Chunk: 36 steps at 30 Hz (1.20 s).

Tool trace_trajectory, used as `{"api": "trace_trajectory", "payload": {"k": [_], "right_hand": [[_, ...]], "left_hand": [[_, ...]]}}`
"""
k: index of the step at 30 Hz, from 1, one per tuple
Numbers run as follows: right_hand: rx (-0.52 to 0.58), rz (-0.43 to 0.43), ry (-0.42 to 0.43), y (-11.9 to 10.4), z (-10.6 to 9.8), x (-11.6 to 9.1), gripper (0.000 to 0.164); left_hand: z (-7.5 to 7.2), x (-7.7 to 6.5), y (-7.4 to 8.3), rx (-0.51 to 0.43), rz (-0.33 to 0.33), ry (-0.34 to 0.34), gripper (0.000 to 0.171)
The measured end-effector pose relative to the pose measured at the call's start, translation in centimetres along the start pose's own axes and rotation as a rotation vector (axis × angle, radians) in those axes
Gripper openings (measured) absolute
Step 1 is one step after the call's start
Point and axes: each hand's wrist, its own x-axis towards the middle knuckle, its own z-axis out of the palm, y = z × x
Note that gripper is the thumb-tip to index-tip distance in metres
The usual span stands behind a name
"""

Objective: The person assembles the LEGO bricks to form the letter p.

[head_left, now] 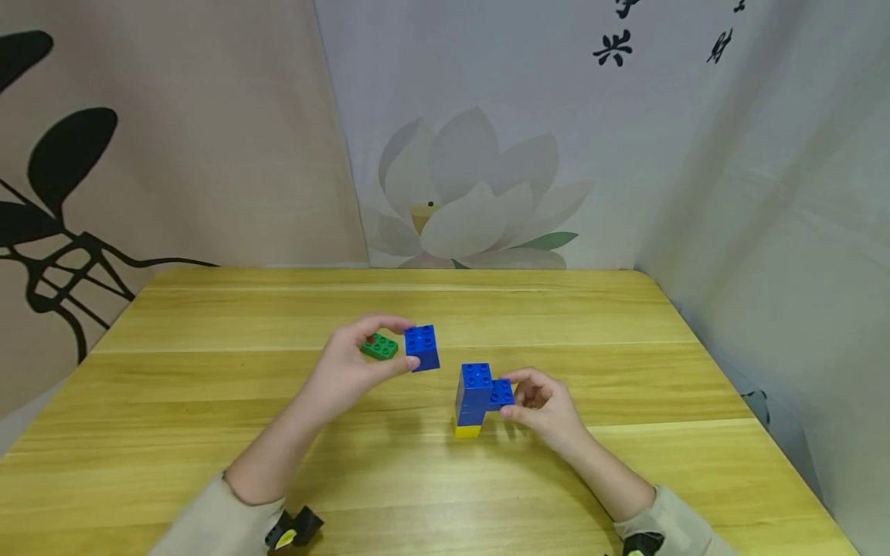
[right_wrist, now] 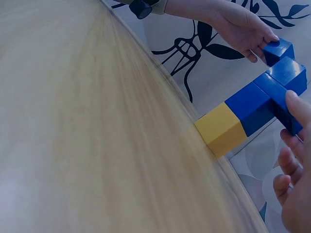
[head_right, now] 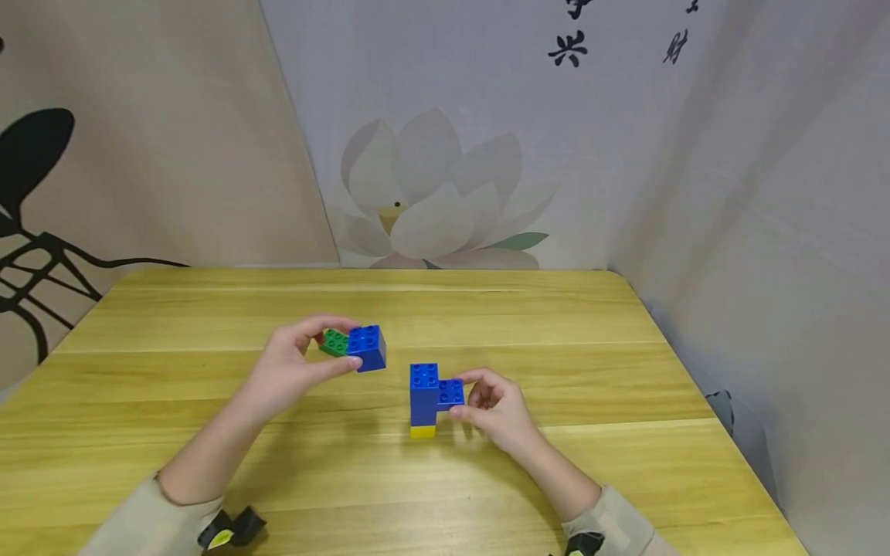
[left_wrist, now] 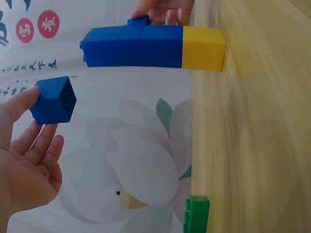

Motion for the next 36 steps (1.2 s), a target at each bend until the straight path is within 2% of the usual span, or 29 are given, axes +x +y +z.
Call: {"api": "trace_trajectory", "payload": {"k": [7,21,36], "right_hand": [[-0.003,0.005,0.000,0.0,0.0,0.0,0.034],[0.000,0.003,0.006,0.0,0.1,0.1,0.035],[-0.005,-0.008,0.003,-0.2,0.1,0.0,0.030]], "left_hand": [[0.9,0.4,0.7,0.032,0.043,0.003,0.039],[3.2,1.3,1.9,0.009,0.132,-0.033,0.034],[5.9,1.8,2.9,-0.058,0.134,-0.053,0.033]]}}
